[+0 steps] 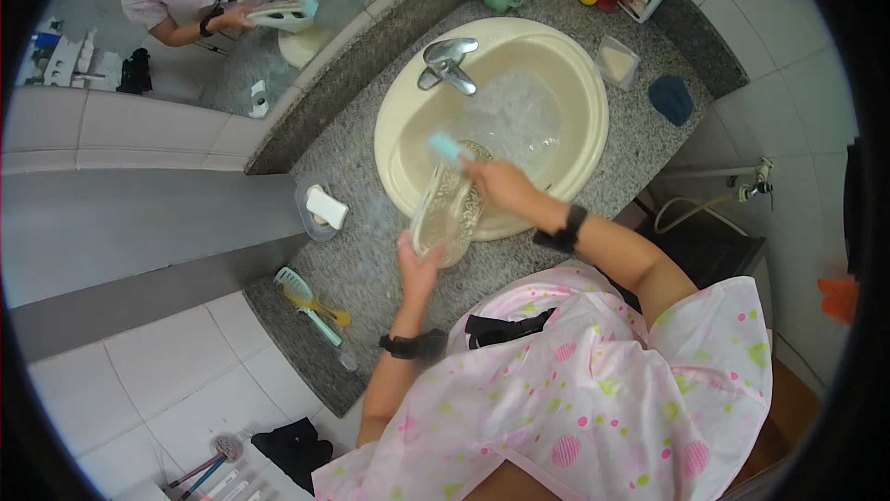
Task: Clean a white shoe and a brush in the bathroom sink.
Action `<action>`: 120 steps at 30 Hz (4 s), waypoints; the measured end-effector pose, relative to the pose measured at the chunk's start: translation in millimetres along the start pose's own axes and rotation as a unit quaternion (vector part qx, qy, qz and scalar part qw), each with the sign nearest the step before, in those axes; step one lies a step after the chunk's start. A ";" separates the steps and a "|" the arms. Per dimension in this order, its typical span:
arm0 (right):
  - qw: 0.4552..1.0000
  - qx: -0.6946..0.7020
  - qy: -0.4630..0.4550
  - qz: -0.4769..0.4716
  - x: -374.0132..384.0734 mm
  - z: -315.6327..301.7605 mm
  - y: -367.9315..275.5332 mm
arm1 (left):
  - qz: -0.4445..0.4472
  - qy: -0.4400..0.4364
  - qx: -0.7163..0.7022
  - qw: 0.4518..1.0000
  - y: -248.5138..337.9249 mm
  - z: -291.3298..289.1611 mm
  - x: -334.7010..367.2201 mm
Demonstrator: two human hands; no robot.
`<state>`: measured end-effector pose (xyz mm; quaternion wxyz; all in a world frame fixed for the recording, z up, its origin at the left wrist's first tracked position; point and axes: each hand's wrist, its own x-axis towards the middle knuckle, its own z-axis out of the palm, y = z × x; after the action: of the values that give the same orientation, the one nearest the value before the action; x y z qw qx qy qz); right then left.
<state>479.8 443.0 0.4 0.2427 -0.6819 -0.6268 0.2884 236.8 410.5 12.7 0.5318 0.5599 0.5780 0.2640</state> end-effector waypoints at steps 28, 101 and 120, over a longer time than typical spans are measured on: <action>0.998 0.066 0.016 -0.003 20.9 40.6 131.0 | -0.008 0.127 -0.115 0.985 1.3 -32.2 -20.0; 0.973 0.219 0.072 -0.012 10.6 16.1 32.1 | -0.091 0.107 -0.119 0.983 -32.7 -44.9 -17.4; 0.994 0.085 0.030 -0.067 7.6 30.6 5.7 | -0.096 0.088 -0.167 0.977 -12.3 -44.2 -3.8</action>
<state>462.9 449.1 -26.2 0.3371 -0.6240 -0.6366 0.3028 191.3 417.0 16.0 0.5878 0.3797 0.6215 0.3521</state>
